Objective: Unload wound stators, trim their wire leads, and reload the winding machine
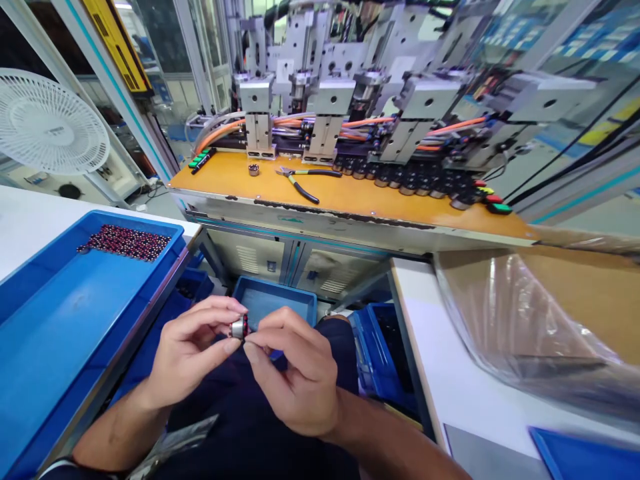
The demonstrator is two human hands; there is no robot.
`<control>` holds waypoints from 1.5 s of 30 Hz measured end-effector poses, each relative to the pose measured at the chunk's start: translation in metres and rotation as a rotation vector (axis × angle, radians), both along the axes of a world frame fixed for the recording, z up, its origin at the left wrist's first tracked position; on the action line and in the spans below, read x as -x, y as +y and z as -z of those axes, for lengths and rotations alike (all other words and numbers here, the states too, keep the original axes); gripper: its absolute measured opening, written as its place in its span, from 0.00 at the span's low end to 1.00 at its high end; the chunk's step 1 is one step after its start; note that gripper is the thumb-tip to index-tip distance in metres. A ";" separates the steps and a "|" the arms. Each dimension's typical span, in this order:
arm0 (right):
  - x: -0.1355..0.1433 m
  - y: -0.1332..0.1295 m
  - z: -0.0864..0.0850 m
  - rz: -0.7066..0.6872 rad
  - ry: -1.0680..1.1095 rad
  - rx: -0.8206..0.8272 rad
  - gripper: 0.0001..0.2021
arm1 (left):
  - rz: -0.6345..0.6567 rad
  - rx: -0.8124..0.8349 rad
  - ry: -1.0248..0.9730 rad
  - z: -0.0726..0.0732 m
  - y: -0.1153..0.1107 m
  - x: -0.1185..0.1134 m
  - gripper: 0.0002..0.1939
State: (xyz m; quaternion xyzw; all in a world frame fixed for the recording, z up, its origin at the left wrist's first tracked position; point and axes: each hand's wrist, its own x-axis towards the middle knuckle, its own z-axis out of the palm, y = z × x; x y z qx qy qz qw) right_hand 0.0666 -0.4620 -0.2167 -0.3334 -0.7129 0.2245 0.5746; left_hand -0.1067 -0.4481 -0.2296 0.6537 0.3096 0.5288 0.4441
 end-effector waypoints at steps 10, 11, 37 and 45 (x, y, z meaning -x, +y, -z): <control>0.002 -0.001 0.002 0.024 -0.034 -0.020 0.10 | -0.051 -0.077 0.060 0.000 0.001 -0.003 0.15; 0.003 -0.001 0.002 0.033 -0.006 0.005 0.09 | -0.030 -0.050 0.035 -0.001 0.001 -0.003 0.15; -0.024 0.045 -0.047 -0.424 -0.512 0.584 0.17 | -0.034 -0.318 0.236 -0.008 0.006 0.023 0.14; -0.065 0.217 -0.067 0.432 -0.705 -0.089 0.29 | -0.143 -0.263 0.180 -0.004 0.011 0.028 0.14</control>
